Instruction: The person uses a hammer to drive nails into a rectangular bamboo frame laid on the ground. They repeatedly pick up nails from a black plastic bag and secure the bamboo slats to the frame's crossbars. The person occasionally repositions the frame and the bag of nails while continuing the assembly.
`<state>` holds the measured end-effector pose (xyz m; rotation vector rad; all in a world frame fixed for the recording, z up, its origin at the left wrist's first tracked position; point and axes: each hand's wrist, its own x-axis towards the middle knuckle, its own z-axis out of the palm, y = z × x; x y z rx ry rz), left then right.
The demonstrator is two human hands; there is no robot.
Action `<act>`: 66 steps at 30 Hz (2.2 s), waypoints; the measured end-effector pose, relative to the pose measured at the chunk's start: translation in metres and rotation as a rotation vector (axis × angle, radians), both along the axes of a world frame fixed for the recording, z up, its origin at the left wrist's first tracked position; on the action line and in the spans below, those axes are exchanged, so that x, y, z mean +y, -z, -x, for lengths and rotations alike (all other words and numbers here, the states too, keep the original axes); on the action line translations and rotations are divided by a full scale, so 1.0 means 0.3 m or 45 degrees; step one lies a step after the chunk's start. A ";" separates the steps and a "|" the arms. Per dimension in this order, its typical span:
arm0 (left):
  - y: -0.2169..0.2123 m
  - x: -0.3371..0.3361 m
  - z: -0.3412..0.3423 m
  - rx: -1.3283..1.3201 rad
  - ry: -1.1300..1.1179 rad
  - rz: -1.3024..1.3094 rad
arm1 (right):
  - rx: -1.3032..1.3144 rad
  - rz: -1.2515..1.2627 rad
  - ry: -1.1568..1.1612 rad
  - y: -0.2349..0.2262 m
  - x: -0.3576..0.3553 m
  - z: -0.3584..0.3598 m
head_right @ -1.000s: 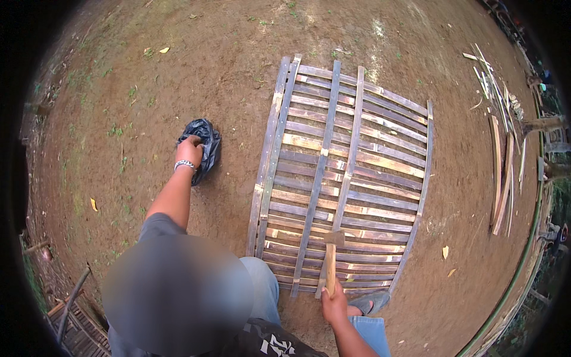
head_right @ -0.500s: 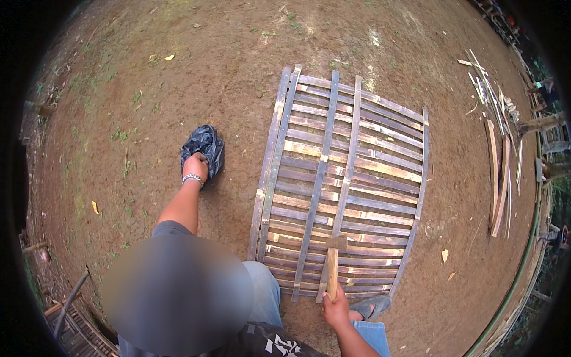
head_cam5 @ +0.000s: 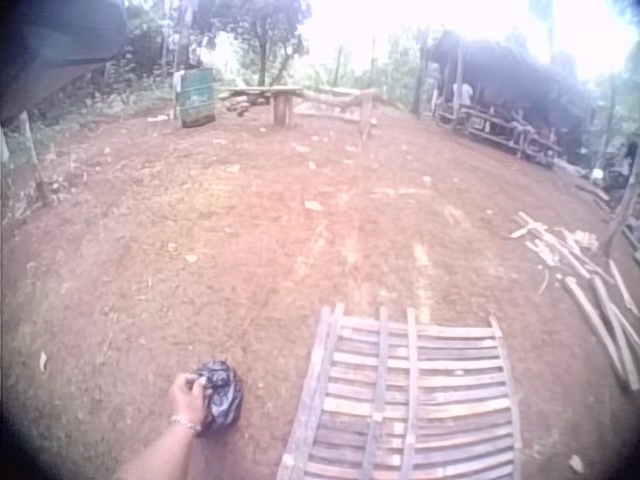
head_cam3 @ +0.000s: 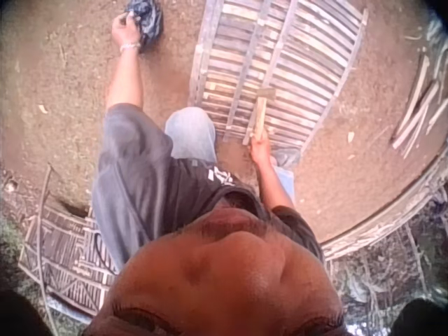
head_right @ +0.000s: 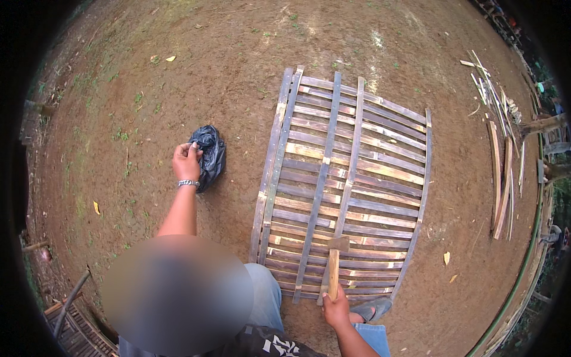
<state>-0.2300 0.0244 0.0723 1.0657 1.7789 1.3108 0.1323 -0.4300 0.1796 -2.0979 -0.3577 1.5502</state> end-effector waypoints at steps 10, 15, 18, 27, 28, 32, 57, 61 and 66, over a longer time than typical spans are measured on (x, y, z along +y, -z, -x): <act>0.040 0.066 -0.527 -0.814 0.319 0.127 | 0.021 0.027 0.008 0.061 -0.003 0.005; 0.199 0.229 -0.704 -0.775 0.231 0.124 | 0.015 0.039 -0.002 0.043 0.005 0.010; 0.234 0.330 -0.767 -0.339 0.261 0.056 | 0.034 0.010 0.042 0.074 -0.052 0.002; 0.294 0.453 -0.864 0.111 0.173 0.077 | 0.056 0.021 0.231 0.114 -0.123 0.026; 0.324 0.460 -0.860 0.147 0.145 0.075 | 0.107 0.055 0.254 0.105 -0.108 0.032; 0.304 0.446 -0.897 0.309 0.189 0.105 | 0.239 0.102 0.310 0.084 -0.039 0.027; 0.249 0.373 -0.908 0.732 0.243 -0.176 | -0.575 -0.920 -0.559 0.217 0.871 -0.114; 0.241 0.377 -0.932 0.699 0.250 -0.172 | -0.485 -0.802 -0.634 0.186 1.234 -0.111; 0.232 0.374 -0.932 0.645 0.244 -0.152 | -0.828 -0.775 -0.893 0.207 1.457 -0.118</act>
